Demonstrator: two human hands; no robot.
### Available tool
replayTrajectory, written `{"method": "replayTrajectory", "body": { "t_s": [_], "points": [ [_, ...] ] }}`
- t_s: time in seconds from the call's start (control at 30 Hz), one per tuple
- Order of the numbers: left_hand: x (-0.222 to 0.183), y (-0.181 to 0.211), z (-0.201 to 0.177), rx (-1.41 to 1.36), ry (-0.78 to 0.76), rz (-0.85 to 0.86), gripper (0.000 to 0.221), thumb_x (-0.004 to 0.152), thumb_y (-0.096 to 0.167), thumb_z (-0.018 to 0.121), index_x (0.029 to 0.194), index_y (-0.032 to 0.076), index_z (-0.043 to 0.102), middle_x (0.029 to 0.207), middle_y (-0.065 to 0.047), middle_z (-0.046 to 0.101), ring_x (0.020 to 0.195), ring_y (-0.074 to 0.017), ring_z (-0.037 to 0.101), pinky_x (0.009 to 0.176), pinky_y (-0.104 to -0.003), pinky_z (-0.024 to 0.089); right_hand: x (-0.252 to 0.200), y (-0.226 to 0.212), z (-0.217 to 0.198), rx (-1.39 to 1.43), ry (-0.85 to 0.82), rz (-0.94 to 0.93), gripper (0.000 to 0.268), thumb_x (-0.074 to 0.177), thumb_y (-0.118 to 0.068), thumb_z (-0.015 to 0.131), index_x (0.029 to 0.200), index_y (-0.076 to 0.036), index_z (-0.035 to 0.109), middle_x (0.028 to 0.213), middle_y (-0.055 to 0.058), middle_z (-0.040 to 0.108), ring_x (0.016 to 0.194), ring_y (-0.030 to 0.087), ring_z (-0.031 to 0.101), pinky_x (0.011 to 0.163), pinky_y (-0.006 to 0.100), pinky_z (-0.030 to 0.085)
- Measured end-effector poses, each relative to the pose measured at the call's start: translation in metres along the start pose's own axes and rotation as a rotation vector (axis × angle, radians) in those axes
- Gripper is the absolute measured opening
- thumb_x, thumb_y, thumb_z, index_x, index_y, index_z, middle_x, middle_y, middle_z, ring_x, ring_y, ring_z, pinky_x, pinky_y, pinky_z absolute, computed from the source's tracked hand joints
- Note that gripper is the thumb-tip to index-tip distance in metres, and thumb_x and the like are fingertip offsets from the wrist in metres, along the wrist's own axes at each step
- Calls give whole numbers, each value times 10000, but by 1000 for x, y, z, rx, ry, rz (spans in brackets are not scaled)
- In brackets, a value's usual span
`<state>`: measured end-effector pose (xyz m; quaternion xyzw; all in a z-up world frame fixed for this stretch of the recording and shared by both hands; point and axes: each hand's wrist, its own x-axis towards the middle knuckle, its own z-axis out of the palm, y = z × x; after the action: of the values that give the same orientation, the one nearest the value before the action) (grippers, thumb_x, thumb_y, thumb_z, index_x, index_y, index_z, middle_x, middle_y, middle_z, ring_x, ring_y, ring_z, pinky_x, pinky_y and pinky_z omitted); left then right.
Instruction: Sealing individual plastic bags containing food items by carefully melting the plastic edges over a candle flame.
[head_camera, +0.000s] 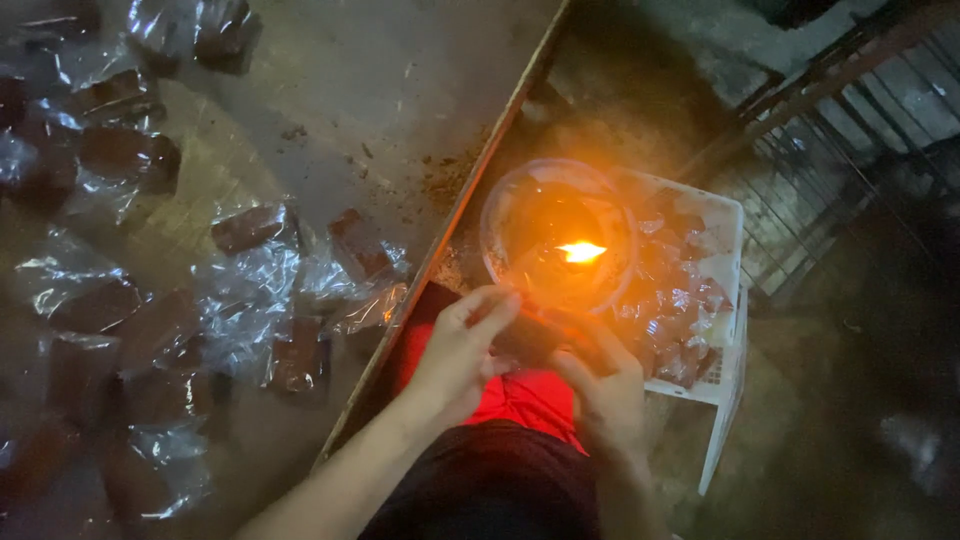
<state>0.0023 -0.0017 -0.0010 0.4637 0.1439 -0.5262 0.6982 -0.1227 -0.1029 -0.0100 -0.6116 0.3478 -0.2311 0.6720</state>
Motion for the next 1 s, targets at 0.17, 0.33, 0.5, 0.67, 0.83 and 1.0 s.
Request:
{"method": "replayTrajectory", "body": {
  "t_s": [0.17, 0.33, 0.5, 0.67, 0.83, 1.0],
  "points": [
    [16, -30, -10, 59, -36, 225, 101, 859, 80, 776, 917, -2, 769, 875, -137, 789, 766, -191, 723, 751, -329, 603, 3, 10, 14, 318, 189, -17, 204, 860, 84, 684, 1058, 131, 702, 1067, 253, 752, 968, 329, 732, 959, 425, 619],
    [10, -23, -6, 439, 48, 319, 111, 787, 117, 863, 774, 59, 769, 718, -41, 774, 643, -63, 633, 591, -247, 543, 1, -3, 26, 279, 377, -21, 362, 850, 136, 633, 1192, 21, 616, 1071, 185, 730, 936, 253, 703, 868, 374, 611],
    [3, -19, -2, 351, 6, 394, 69, 894, 82, 677, 827, 69, 676, 713, -71, 709, 664, -143, 672, 658, -270, 567, -11, -7, 15, -7, 232, -11, 202, 937, -55, 658, 1079, -113, 525, 769, 122, 698, 654, 198, 690, 653, 342, 623],
    [2, -27, -1, 153, 79, 528, 225, 1001, 253, 603, 841, 95, 592, 806, -34, 628, 708, -153, 684, 679, -285, 605, -21, -4, 26, -451, 78, -114, 262, 976, -156, 579, 1145, -74, 762, 1120, 51, 776, 1062, 154, 701, 958, 305, 541],
    [9, -25, -9, 185, -60, 633, 351, 950, 449, 620, 757, 159, 582, 1121, -28, 608, 1031, -117, 627, 943, -335, 522, -18, 6, 24, -472, -3, -398, 91, 873, -126, 775, 821, -52, 774, 918, 61, 702, 861, 145, 650, 794, 264, 516],
    [11, -12, -4, 309, 129, 500, 154, 987, 268, 588, 1066, 141, 622, 1023, -24, 627, 990, -154, 565, 880, -299, 477, 2, 18, 20, -383, 312, 21, 118, 842, -208, 832, 863, -94, 806, 759, 22, 729, 719, 86, 604, 709, 260, 537]
  ]
}}
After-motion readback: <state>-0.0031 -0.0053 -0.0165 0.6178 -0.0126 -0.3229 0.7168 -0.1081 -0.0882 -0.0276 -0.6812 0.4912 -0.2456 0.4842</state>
